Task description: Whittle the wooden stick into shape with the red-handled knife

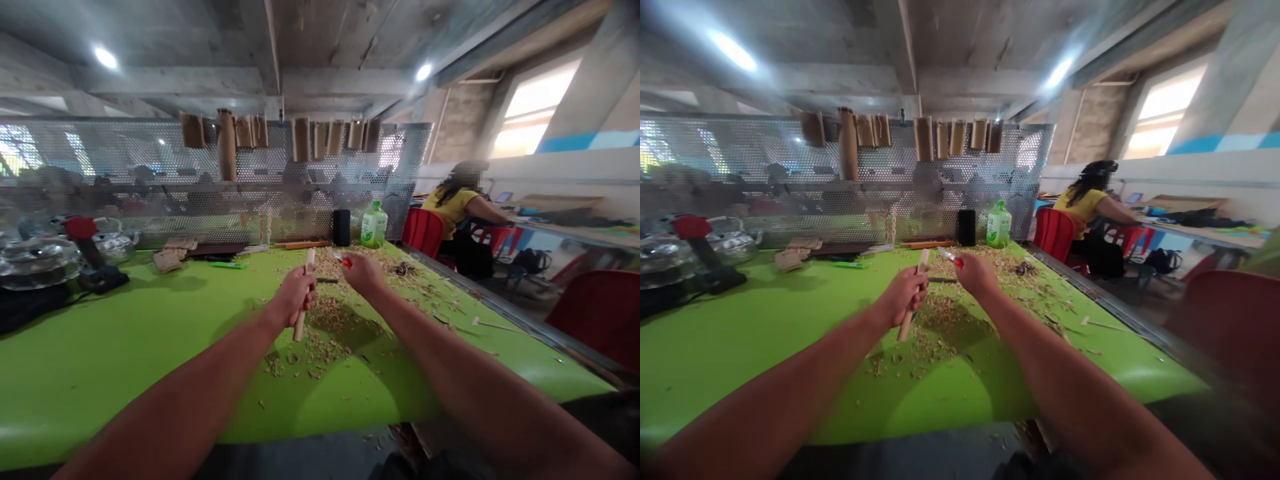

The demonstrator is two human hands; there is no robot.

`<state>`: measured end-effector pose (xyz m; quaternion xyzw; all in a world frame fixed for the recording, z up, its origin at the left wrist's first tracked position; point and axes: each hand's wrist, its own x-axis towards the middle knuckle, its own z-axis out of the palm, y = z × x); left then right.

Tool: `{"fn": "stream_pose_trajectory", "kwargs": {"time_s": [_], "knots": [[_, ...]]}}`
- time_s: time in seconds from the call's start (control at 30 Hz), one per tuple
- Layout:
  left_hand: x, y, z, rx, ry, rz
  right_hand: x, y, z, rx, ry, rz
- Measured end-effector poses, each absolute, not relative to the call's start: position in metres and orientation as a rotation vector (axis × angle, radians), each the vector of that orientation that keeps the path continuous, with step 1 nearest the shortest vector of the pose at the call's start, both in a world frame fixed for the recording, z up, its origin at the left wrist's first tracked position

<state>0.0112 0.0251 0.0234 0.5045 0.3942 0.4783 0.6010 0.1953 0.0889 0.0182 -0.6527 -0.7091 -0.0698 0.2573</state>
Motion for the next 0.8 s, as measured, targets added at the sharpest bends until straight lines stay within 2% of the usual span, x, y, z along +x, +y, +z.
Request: {"fn": "stream_pose_trajectory", "kwargs": {"time_s": [0.17, 0.43, 0.53, 0.7, 0.8], "knots": [[0.011, 0.029, 0.019, 1.239, 0.892, 1.112, 0.179, 0.082, 0.009, -1.671, -2.132, -0.317], [0.014, 0.022, 0.026, 1.248, 0.961, 1.070, 0.179, 0.084, 0.010, -1.701, -2.130, -0.392], [0.016, 0.015, 0.031, 1.239, 0.966, 1.070, 0.181, 0.088, 0.013, -1.723, -2.095, -0.359], [0.027, -0.005, 0.033, 1.309, 0.840, 0.926, 0.216, 0.106, 0.021, -2.009, -1.800, -0.089], [0.027, -0.003, 0.031, 1.292, 0.833, 0.952, 0.231, 0.110, 0.022, -2.025, -1.727, -0.116]]}}
